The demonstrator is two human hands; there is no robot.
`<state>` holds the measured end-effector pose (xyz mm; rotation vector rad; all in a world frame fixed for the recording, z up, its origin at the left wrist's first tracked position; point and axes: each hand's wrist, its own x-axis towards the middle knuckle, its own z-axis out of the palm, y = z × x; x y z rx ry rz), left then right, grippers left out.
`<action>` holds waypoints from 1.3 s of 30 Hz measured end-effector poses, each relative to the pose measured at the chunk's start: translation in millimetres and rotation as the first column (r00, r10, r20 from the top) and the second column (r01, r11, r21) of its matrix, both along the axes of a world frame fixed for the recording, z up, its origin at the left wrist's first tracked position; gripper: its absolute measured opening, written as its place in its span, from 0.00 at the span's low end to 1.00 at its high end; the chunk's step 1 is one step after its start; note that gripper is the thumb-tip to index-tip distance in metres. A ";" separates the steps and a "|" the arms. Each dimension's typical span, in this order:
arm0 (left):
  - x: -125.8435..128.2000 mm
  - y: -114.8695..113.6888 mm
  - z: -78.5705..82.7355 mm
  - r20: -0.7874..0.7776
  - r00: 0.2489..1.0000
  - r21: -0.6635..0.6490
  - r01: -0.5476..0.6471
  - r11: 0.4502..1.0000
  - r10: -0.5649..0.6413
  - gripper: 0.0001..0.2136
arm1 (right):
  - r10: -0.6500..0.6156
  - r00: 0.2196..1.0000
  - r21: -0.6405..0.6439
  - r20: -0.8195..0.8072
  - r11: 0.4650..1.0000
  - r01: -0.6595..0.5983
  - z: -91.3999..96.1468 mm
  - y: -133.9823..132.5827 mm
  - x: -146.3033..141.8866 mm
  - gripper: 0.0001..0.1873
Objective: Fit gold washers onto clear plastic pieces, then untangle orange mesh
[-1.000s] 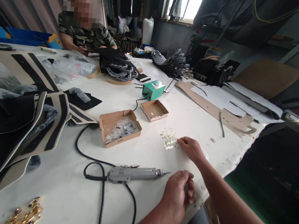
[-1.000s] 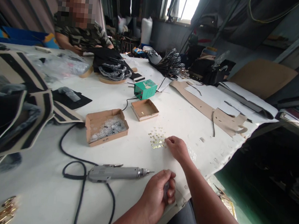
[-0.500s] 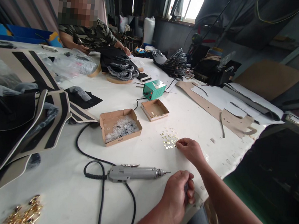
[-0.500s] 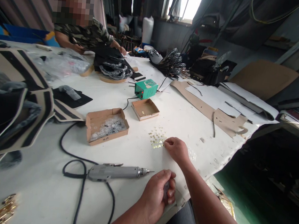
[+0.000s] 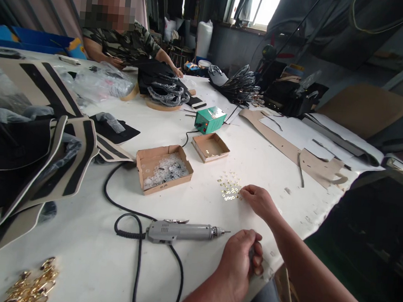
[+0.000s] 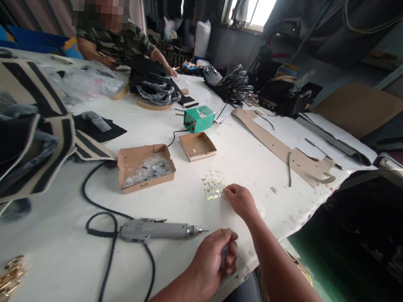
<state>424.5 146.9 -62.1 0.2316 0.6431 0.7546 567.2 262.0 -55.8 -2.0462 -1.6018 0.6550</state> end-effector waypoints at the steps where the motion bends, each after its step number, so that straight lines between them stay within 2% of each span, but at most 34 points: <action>1: -0.3 0.0 0.2 -0.001 1.000 0.000 0.002 1.000 -0.002 0.15 | -0.006 1.000 0.002 0.007 1.000 0.006 -0.2 1.0 -0.7 0.13; 12: -0.2 0.6 0.9 -0.007 1.000 0.002 0.007 1.000 -0.007 0.15 | -0.059 0.998 0.031 0.027 0.998 0.058 -4.0 4.7 -6.3 0.11; 18: -1.7 0.5 3.3 0.003 1.000 -0.003 0.004 1.000 -0.004 0.14 | -0.080 0.995 0.040 -0.061 0.996 0.082 5.8 -3.4 -2.7 0.15; 21: -2.3 0.7 4.5 0.004 1.000 -0.006 -0.012 1.000 0.012 0.14 | -0.090 0.989 0.032 -0.118 0.995 0.094 17.1 -18.5 1.8 0.18; 23: -2.0 0.9 4.6 -0.006 1.000 -0.003 -0.020 1.000 0.020 0.14 | -0.055 0.987 -0.005 -0.150 0.999 0.054 27.6 -35.7 3.7 0.19; 25: -1.0 0.8 3.9 -0.020 0.999 0.000 -0.026 1.000 0.026 0.14 | 0.029 0.982 -0.078 -0.184 0.996 -0.044 38.0 -56.2 3.9 0.19; 28: 2.0 -0.3 1.3 -0.037 0.998 0.015 -0.041 0.999 0.042 0.14 | 0.143 0.947 -0.187 -0.289 0.961 -0.202 47.5 -82.7 2.8 0.15; 30: 4.1 -1.7 -1.1 -0.046 0.998 0.046 -0.050 0.998 0.052 0.17 | 0.160 0.919 -0.213 -0.360 0.945 -0.248 49.3 -92.7 2.6 0.13; 35: 6.7 -3.5 -4.8 -0.006 0.996 0.057 -0.090 0.994 0.091 0.17 | 0.179 0.891 -0.230 -0.418 0.928 -0.294 52.4 -93.7 5.7 0.11; 39: 6.4 -2.0 -3.4 -0.017 0.996 0.000 -0.093 0.996 0.093 0.18 | 0.202 0.925 -0.217 -0.322 0.935 -0.280 56.5 -77.6 8.7 0.13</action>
